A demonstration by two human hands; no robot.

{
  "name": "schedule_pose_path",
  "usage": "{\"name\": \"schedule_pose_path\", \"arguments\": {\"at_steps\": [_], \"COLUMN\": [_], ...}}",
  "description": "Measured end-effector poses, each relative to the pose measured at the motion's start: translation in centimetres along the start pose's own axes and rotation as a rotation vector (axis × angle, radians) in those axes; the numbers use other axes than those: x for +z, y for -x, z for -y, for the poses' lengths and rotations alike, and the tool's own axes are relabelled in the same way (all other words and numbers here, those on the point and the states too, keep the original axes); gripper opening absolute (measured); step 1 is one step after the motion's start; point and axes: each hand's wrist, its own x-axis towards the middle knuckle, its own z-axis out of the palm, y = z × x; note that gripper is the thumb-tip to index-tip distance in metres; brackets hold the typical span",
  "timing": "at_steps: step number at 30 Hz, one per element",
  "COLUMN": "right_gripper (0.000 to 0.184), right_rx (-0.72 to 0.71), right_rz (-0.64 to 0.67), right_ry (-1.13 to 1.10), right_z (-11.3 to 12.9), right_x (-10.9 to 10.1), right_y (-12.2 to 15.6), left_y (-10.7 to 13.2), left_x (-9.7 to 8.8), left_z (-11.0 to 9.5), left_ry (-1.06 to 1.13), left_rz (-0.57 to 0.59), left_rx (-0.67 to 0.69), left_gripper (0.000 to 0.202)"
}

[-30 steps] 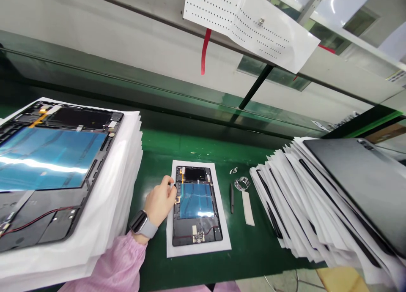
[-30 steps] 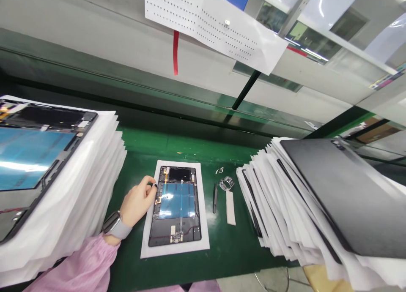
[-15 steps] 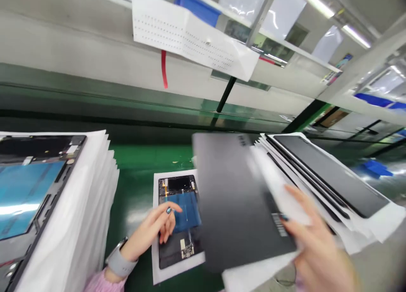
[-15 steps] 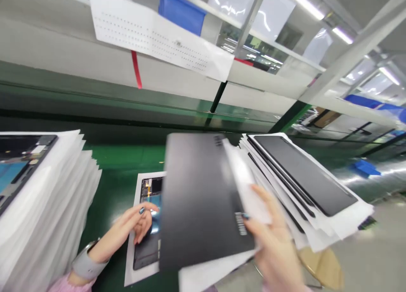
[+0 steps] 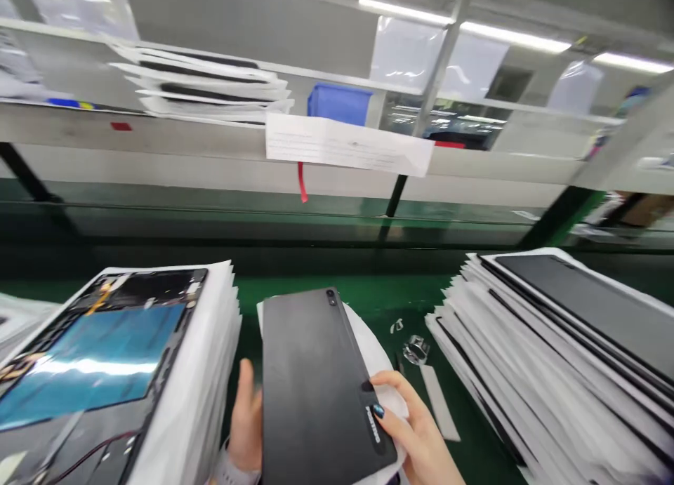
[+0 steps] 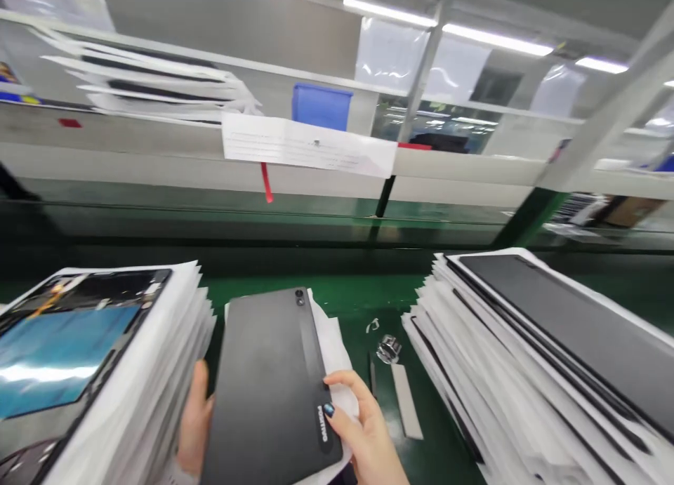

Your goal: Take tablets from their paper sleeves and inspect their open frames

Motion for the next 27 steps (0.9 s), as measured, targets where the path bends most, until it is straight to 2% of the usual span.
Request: {"name": "schedule_pose_path", "arguments": {"at_steps": [3, 5, 8, 10, 13, 17, 20, 24, 27], "right_gripper": [0.046, 0.043, 0.031, 0.032, 0.041, 0.037, 0.029, 0.026, 0.027], "right_rx": [0.019, 0.058, 0.137, 0.171, 0.224, 0.247, 0.189, 0.229, 0.243], "right_rz": [0.012, 0.053, 0.167, 0.203, 0.231, 0.407, 0.34, 0.255, 0.24], "right_ry": [0.151, 0.215, 0.332, 0.38, 0.345, 0.267, 0.248, 0.208, 0.141], "right_z": [-1.3, -0.6, 1.4, 2.2, 1.8, 0.3, 0.2, 0.8, 1.1], "right_x": [-1.0, -1.1, -1.1, -1.1, -1.1, -1.0, -1.3, -2.0, -2.2], "right_y": [-1.6, -2.9, -4.8, -5.7, -6.6, -6.9, -6.8, -7.0, -7.4], "left_y": [-0.3, -0.8, -1.2, -1.1, -1.2, -1.9, -2.5, -2.9, -3.1], "left_x": [0.7, 1.3, 1.8, 1.8, 1.8, 2.1, 1.8, 0.7, 0.6], "left_z": [0.0, -0.2, -0.5, -0.7, -0.8, -0.9, -0.9, -0.9, -1.0], "left_ry": [0.07, 0.103, 0.151, 0.153, 0.123, 0.11, 0.134, 0.152, 0.151], "left_rz": [-0.117, -0.153, -0.113, -0.052, -0.009, -0.022, -0.084, -0.234, -0.251], "left_rx": [-0.097, -0.085, -0.019, 0.008, 0.017, 0.002, 0.021, -0.014, -0.002], "left_gripper": [0.074, 0.076, 0.081, 0.086, 0.083, 0.073, 0.062, 0.054, 0.05]}}
